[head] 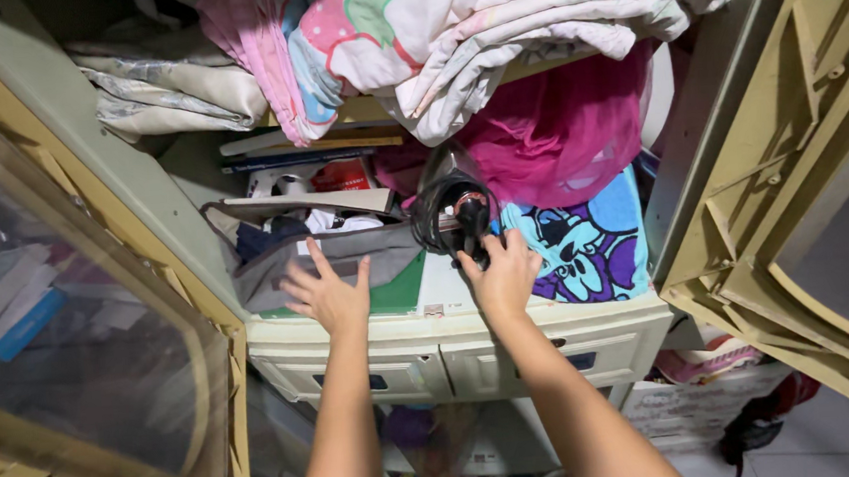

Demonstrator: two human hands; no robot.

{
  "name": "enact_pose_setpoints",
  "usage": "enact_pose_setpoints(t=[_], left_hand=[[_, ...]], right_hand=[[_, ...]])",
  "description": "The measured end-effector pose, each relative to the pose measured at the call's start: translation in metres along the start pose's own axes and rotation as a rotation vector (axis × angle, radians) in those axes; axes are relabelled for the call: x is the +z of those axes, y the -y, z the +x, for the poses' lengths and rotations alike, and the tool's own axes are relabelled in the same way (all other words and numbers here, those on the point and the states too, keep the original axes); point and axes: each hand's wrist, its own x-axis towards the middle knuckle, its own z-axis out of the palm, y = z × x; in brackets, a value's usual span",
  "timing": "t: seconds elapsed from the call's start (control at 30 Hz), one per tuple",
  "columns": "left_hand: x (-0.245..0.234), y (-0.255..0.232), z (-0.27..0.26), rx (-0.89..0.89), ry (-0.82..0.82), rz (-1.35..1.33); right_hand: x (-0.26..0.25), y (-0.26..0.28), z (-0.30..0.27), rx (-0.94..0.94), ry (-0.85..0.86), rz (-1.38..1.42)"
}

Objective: The person opens a wardrobe, retrieves a pink tulle fabric, and folds it by hand before placing it back inside. They then pick up an iron, place it in the wardrobe, and fold a green towel with a pink plush toy on top, moving the folded items to a nearby pile.

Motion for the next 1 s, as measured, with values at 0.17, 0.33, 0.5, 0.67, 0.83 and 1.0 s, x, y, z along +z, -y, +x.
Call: enact_pose_setpoints(t=[0.17, 0.33, 0.5, 0.67, 0.83, 1.0], left_hand=[[0.003, -0.032, -0.008, 0.413, -0.130, 0.012], [0.029, -0.058, -0.007, 0.333, -0.048, -0.247], [0.063, -0.023, 0.011, 0.363, -0.094, -0.558], [0.069, 0.010, 0.018, 0.425, -0.031, -0.761], [0.033, 0.002, -0.026, 0.455, -0.043, -0.419], [0.014, -0.026, -0.056, 0.224, -0.004, -0.117]], right_hand=[[0.001, -0.005, 0.003, -0.030, -0.023, 0.034], [0.003, -0.013, 0.002, 0.001, 0.028, 0.088], [0.004, -0.016, -0.001, 0.079, 0.038, 0.102], [0.003, -0.012, 0.000, 0.042, 0.047, 0.068], [0.014, -0.004, 0.003, -0.040, 0.032, -0.050], [0.025, -0.001, 0.007, 0.038, 0.143, -0.096]])
